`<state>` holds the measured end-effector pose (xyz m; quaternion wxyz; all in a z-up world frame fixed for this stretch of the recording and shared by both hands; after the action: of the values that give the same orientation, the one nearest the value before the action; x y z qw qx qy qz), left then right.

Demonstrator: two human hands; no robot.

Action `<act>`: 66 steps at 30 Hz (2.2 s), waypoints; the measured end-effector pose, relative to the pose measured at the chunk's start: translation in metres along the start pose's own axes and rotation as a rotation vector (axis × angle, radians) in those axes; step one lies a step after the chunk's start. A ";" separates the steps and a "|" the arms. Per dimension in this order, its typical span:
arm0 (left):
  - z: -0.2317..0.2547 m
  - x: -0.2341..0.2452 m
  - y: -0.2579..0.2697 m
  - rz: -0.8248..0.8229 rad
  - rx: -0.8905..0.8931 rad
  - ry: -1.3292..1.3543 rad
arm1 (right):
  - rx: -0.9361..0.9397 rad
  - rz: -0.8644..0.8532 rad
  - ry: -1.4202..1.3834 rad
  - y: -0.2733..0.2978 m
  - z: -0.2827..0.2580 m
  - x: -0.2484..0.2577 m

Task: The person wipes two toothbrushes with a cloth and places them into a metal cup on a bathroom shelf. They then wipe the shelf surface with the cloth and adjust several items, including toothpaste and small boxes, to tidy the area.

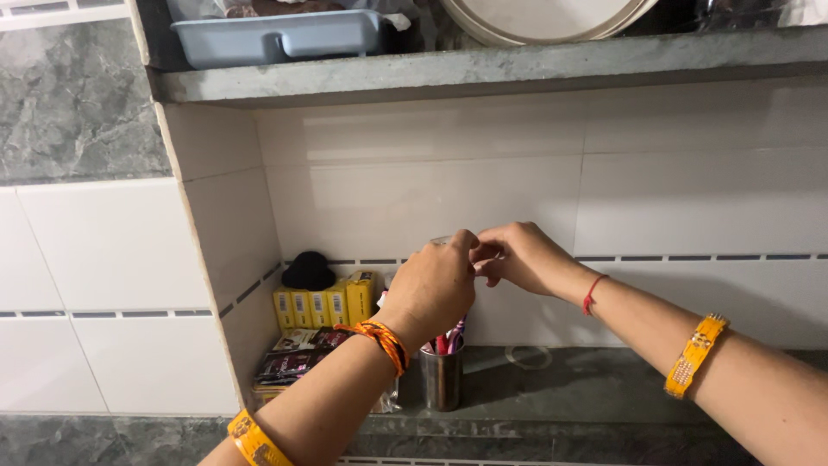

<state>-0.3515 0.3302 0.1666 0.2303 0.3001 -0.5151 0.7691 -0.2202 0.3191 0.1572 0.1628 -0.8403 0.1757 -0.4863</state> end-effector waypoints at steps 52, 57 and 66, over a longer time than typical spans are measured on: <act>-0.035 0.025 -0.008 -0.032 0.037 -0.376 | 0.105 0.028 0.101 -0.013 0.004 -0.009; -0.024 0.071 0.021 0.204 -0.042 -0.200 | -0.023 0.046 0.095 0.005 0.025 0.003; -0.054 0.098 0.088 0.474 0.059 0.172 | -0.160 0.038 -0.205 0.029 0.044 -0.016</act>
<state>-0.4918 0.3531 0.1618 0.0777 0.1110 -0.5271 0.8389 -0.1927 0.3047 0.1112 0.1216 -0.8925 0.2122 -0.3790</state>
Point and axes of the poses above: each hand's wrist, its own y-axis away from the middle knuckle, its own x-axis out of the back of the hand, z = x × y, the point moved 9 cm from there along -y, towards the middle knuckle, and after that the axes turned 5 degrees about y, right-handed, at the moved point
